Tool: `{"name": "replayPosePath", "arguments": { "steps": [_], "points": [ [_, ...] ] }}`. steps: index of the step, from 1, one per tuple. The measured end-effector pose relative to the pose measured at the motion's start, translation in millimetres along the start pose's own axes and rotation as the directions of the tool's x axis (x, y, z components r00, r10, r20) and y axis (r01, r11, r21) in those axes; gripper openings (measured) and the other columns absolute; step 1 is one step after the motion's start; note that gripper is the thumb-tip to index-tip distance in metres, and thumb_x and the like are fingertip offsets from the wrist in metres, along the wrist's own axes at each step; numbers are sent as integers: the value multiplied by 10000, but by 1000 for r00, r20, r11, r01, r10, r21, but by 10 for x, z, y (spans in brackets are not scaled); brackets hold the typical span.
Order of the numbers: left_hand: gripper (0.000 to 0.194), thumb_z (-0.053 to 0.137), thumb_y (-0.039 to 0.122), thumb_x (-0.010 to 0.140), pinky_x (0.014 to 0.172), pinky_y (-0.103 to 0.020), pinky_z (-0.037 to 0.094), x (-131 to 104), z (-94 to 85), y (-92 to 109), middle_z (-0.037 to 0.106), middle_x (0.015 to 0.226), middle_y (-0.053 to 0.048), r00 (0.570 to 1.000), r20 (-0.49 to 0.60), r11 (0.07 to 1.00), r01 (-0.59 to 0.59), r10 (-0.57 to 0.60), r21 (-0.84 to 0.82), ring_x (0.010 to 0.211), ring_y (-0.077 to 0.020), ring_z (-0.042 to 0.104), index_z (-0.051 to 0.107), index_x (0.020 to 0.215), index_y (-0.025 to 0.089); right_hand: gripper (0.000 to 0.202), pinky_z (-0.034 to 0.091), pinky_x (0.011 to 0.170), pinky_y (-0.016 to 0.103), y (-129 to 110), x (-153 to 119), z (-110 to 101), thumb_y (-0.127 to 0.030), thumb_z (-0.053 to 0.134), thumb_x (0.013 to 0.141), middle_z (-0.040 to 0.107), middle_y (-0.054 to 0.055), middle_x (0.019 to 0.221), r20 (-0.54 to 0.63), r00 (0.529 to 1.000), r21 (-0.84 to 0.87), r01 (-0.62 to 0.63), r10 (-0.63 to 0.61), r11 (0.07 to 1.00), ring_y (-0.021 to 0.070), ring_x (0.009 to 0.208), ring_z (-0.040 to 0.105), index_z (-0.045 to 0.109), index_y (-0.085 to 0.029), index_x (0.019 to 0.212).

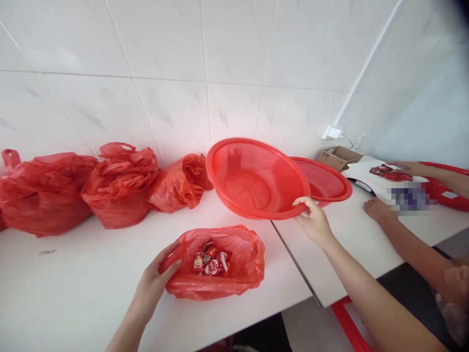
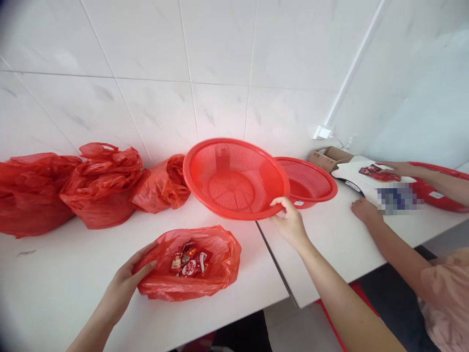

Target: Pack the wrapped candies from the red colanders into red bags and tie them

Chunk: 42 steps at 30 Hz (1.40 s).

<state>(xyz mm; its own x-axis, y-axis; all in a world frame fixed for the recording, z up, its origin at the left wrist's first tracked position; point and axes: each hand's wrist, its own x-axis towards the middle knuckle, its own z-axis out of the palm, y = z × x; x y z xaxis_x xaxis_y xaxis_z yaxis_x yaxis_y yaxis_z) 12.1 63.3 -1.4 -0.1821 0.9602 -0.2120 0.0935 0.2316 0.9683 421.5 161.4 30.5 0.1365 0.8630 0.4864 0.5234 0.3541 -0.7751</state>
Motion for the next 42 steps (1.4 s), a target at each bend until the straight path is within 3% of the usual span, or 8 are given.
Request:
{"name": "replayPosePath", "arguments": {
  "steps": [12,18,22,25,29,33,37,42],
  "points": [
    [806,691,521,738,945,-448,497,-149,-49,-20,634,1258,-104,986,-156,998,-52,54,19,1121,-300,623,357,1441,310,435,516,781,405,257,-396,140,-445,651,750,580,66,1201,-134,973,-257,-215,185,942,224,888,622,555,-271,1138],
    [837,672,541,755,910,-411,505,-245,-140,-197,644,1205,-113,977,-209,998,56,-47,37,1054,-272,647,316,1461,266,476,528,758,348,-246,-853,226,-393,656,813,563,101,1207,-366,912,-52,-217,184,975,160,808,606,504,-244,1239],
    [503,650,518,784,864,-350,506,-367,-170,-258,685,1103,-95,998,-34,998,50,-49,37,1012,-255,638,578,1155,187,99,520,795,300,-870,-1060,442,-248,582,888,643,51,949,-33,996,61,90,-88,994,166,867,628,615,-227,979],
    [363,650,480,794,804,-318,511,-428,-94,-282,696,1037,-72,998,67,998,-24,20,55,940,-232,633,611,1007,189,156,529,794,290,-1111,-1069,814,-179,535,911,687,47,953,377,874,161,264,-306,951,166,882,655,627,-239,1021],
    [351,635,453,810,779,-304,514,-476,0,-380,700,1014,-58,997,65,998,-34,31,50,923,-221,640,598,1048,199,368,535,846,414,-953,-1093,1369,-188,677,805,646,97,1176,636,728,-48,368,-256,929,274,1067,617,596,-236,1161],
    [365,632,467,808,794,-302,509,-513,-22,-474,702,977,-45,1000,-27,998,2,0,56,935,-224,645,586,1052,200,345,536,860,402,-693,-1092,1474,-124,668,774,640,67,1193,660,727,-97,334,-191,937,252,1086,610,595,-243,1089],
    [356,619,474,815,813,-309,510,-483,-61,-508,693,992,-44,999,-34,996,17,-14,93,941,-221,642,576,1042,203,359,480,968,429,-567,-977,1210,-51,532,811,614,96,1217,532,818,-151,348,-221,925,245,1163,559,557,-212,1131],
    [514,595,444,834,829,-363,535,-481,26,-443,587,1206,-87,991,-104,973,-63,88,222,1045,-242,603,465,1286,235,423,441,989,531,-533,-914,1026,-44,526,789,553,143,1311,580,798,-332,415,-164,847,323,1242,490,556,-184,1187]
  ]
}}
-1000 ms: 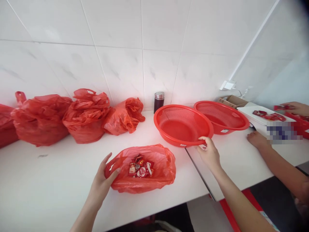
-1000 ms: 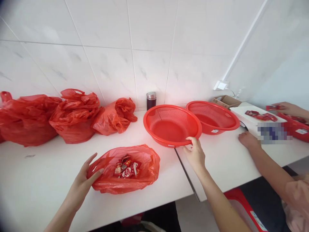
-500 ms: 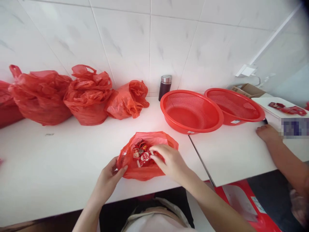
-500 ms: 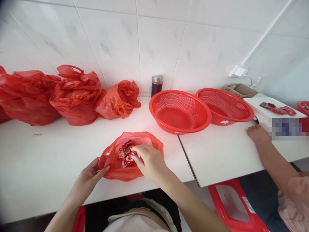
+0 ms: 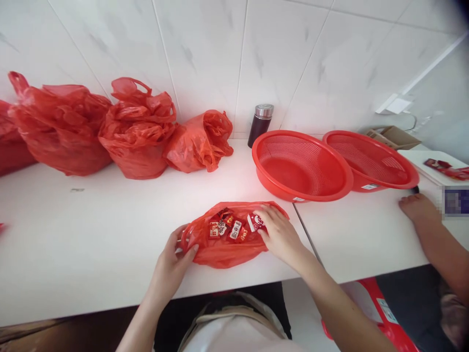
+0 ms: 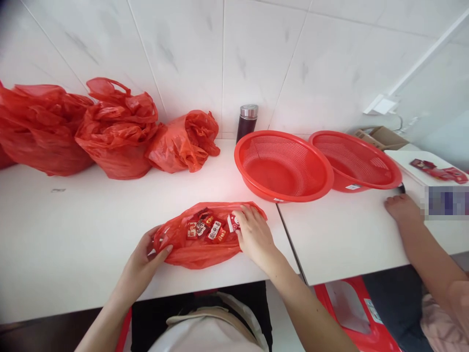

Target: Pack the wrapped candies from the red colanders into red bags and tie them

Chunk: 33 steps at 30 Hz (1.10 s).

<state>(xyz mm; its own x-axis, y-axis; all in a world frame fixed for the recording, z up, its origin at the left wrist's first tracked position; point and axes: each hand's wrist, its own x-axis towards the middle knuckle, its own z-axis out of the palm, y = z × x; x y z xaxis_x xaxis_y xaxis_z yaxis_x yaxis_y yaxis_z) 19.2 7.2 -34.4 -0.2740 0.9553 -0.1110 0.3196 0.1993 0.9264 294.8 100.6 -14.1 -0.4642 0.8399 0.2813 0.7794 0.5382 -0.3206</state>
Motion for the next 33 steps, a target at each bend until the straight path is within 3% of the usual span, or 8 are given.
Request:
{"name": "replayPosePath", "arguments": {
  "steps": [4,8,11,15,21,26,29,33],
  "points": [
    [408,581,299,865,976,-432,444,-113,103,312,517,1263,-113,868,-279,884,-304,411,355,1161,-267,524,531,1266,244,214,487,916,440,-104,27,24,-126,516,880,649,87,1114,-45,999,135,-4,11,991,251,1060,596,616,-219,1045],
    [257,520,168,888,930,-395,458,-63,278,486,644,1109,-68,750,-11,685,-599,662,414,1067,-240,580,661,1071,281,297,483,872,473,-186,26,162,-267,716,788,651,101,1030,65,998,127,-22,14,992,286,975,600,630,-207,1065],
    [332,600,234,838,982,-530,393,111,408,347,584,1317,-106,818,243,632,-561,521,535,1212,-346,495,665,1159,287,371,476,871,467,-170,-3,269,-251,787,709,640,100,1035,92,996,137,-34,22,990,299,993,586,625,-207,1040],
    [581,691,393,760,1011,-640,291,410,375,81,423,1476,-162,921,254,627,-388,296,676,1312,-426,384,571,1320,296,220,498,790,363,-112,88,344,-278,696,808,669,31,939,15,980,373,-190,199,908,211,856,626,581,-224,988],
    [632,649,423,756,1032,-609,287,949,-35,159,394,1505,-125,945,237,637,-326,224,698,1342,-403,369,520,1364,310,159,481,835,354,-100,797,423,-303,622,861,702,27,998,60,985,436,-173,163,883,196,903,646,631,-241,1008],
    [313,553,412,846,944,-447,405,1160,-72,469,693,1159,-67,907,154,628,-385,391,676,1061,-314,607,682,1102,286,193,492,792,315,-189,1176,493,-332,547,911,693,35,996,-64,991,532,-63,114,844,166,847,647,616,-240,1065],
    [303,462,415,912,864,-405,450,1193,85,511,727,976,-67,885,-16,739,-379,466,557,909,-267,640,696,976,233,255,497,683,280,-211,1105,569,-419,546,912,686,26,899,-108,983,625,-51,151,779,143,706,628,575,-229,1080],
    [331,524,455,884,753,-328,511,1203,186,414,726,971,-50,933,154,930,-345,325,127,844,-224,664,669,1080,231,298,458,586,259,-231,991,611,-479,640,844,634,-24,687,-9,997,680,-47,73,732,125,570,559,595,-217,978]
  ]
}}
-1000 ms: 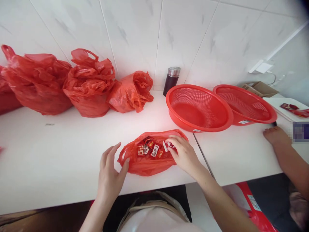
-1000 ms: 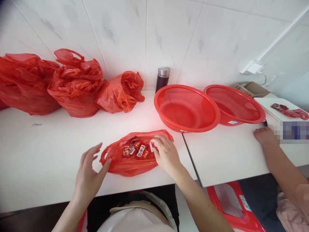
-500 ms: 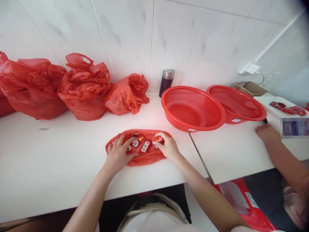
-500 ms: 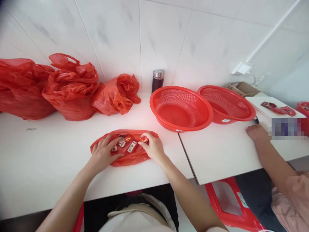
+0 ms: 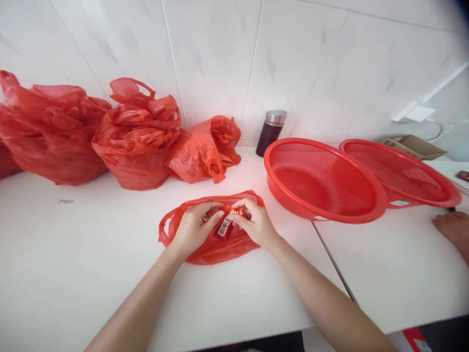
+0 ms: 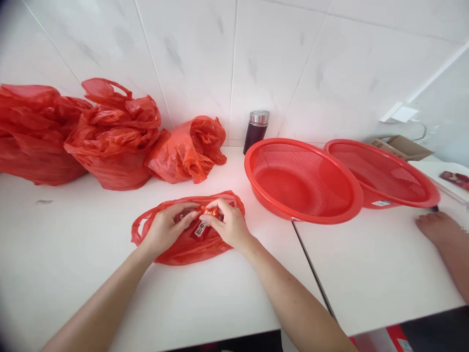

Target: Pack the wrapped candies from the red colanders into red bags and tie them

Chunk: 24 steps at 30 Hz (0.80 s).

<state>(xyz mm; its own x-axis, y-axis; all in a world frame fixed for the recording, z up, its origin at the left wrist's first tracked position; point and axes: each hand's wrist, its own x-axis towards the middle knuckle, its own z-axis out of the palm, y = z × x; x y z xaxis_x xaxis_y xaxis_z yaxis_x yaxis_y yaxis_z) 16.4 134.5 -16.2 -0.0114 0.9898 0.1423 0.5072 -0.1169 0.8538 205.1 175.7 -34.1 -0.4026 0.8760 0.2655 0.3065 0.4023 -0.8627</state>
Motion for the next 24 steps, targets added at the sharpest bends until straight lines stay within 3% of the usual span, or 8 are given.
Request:
{"name": "replayPosePath", "arguments": {
  "steps": [5,8,11,15,19,24],
  "points": [
    [263,539,402,896,746,-336,519,-45,-27,-86,704,858,-33,972,234,941,54,27,-334,790,-211,660,673,1037,224,290,450,612,248,-127,-26,15,-443,690,815,652,-23,763,63,995,47,73,-76,996,110,608,545,644,-233,1010],
    [182,592,373,872,731,-333,517,-54,-14,-85,683,810,-25,971,239,917,68,30,-393,760,-198,644,673,898,213,272,471,622,244,-182,-33,25,-431,603,885,656,-18,775,118,992,160,20,-39,987,115,646,585,611,-234,1073],
    [161,618,363,856,729,-324,515,-51,6,-68,681,806,-20,977,213,906,89,2,-414,756,-187,637,658,843,209,250,477,602,244,-178,-34,34,-451,492,943,618,-20,709,130,991,227,-41,12,973,122,639,598,575,-216,919],
    [220,598,405,860,707,-302,501,-44,10,-50,654,754,-8,978,206,923,112,-37,-368,726,-171,609,637,777,204,376,434,574,246,-152,-36,43,-436,389,984,522,-28,604,32,999,108,8,-12,994,117,575,530,454,-214,687],
    [262,570,422,876,693,-293,489,-41,10,-50,613,723,-7,972,235,927,107,-21,-359,697,-158,567,619,749,198,377,398,544,250,-162,-38,48,-424,365,990,455,-32,580,-7,999,59,36,-35,998,118,544,476,385,-223,671],
    [266,513,390,916,682,-282,466,-42,10,-50,598,723,-5,974,219,948,17,57,-319,699,-156,553,616,759,201,375,356,541,250,-178,-24,19,-394,345,993,420,-31,581,-3,996,-42,83,-84,996,113,530,423,347,-223,660]
  ]
}}
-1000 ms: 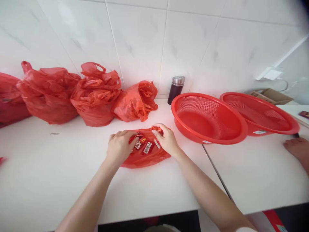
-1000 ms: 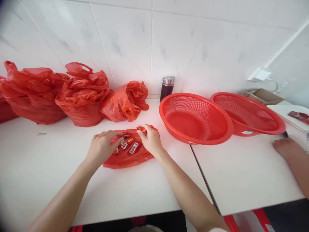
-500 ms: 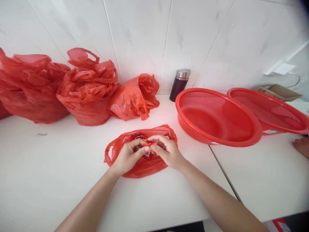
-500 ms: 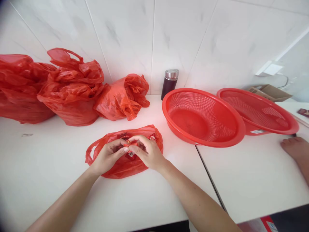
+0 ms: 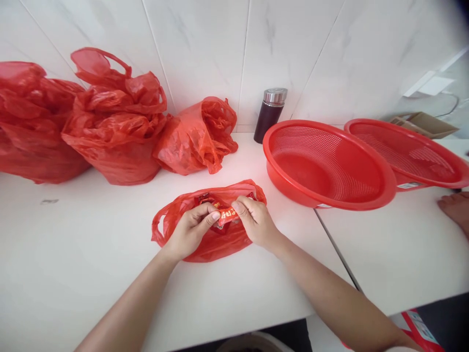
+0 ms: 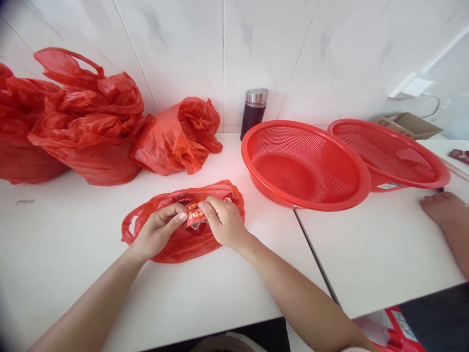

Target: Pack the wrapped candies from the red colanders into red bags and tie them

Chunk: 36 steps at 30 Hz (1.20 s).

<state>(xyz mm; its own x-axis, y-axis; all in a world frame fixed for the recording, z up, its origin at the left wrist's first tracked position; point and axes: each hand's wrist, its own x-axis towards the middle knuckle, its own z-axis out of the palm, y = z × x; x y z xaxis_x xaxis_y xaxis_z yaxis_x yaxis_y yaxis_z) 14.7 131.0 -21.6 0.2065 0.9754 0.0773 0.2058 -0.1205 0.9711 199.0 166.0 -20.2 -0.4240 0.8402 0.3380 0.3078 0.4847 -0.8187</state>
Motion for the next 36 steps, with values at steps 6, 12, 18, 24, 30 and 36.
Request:
{"name": "replayPosePath", "arguments": {
  "steps": [6,12,18,24,30,36],
  "points": [
    [324,423,392,952,642,-295,405,-5,-62,-29,577,701,-4,991,-54,878,-82,121,472,657,-163,531,555,715,214,375,276,537,249,69,86,-228,-361,396,977,322,-48,592,-48,995,-219,70,-83,973,102,534,325,284,-217,649],
    [465,329,472,965,577,-309,363,-22,-14,-75,622,702,-30,990,-133,648,76,39,758,663,-192,562,558,651,217,351,298,527,228,113,129,-470,-425,480,939,406,-59,606,-5,996,-160,-88,88,983,93,543,385,412,-209,671],
    [264,616,455,841,752,-407,437,-44,151,-131,683,869,-55,991,-118,463,73,70,884,831,-270,607,672,856,197,100,342,578,245,90,68,-497,-331,632,833,660,-39,750,123,917,-608,-232,379,759,145,685,595,594,-241,816],
    [195,595,376,865,791,-400,473,-28,88,-125,671,998,-43,993,-121,561,91,17,823,918,-255,627,692,937,223,523,428,722,305,154,73,-522,-278,671,780,607,83,1186,134,912,-778,-145,387,611,242,950,633,540,-293,1286],
    [237,539,309,897,862,-426,469,-30,47,-210,661,1044,-60,993,-102,609,42,65,792,987,-267,609,703,1041,217,368,464,818,329,97,98,-522,-402,680,806,593,66,1139,-22,964,-530,-236,265,815,224,968,618,636,-272,1147],
    [283,546,386,906,889,-369,464,-87,128,-1,671,1067,-47,977,-166,875,-39,135,483,1004,-229,594,669,1115,240,410,495,688,290,-70,106,-523,-535,476,926,655,19,786,396,884,431,-419,250,799,160,729,623,668,-207,1080]
  ]
}}
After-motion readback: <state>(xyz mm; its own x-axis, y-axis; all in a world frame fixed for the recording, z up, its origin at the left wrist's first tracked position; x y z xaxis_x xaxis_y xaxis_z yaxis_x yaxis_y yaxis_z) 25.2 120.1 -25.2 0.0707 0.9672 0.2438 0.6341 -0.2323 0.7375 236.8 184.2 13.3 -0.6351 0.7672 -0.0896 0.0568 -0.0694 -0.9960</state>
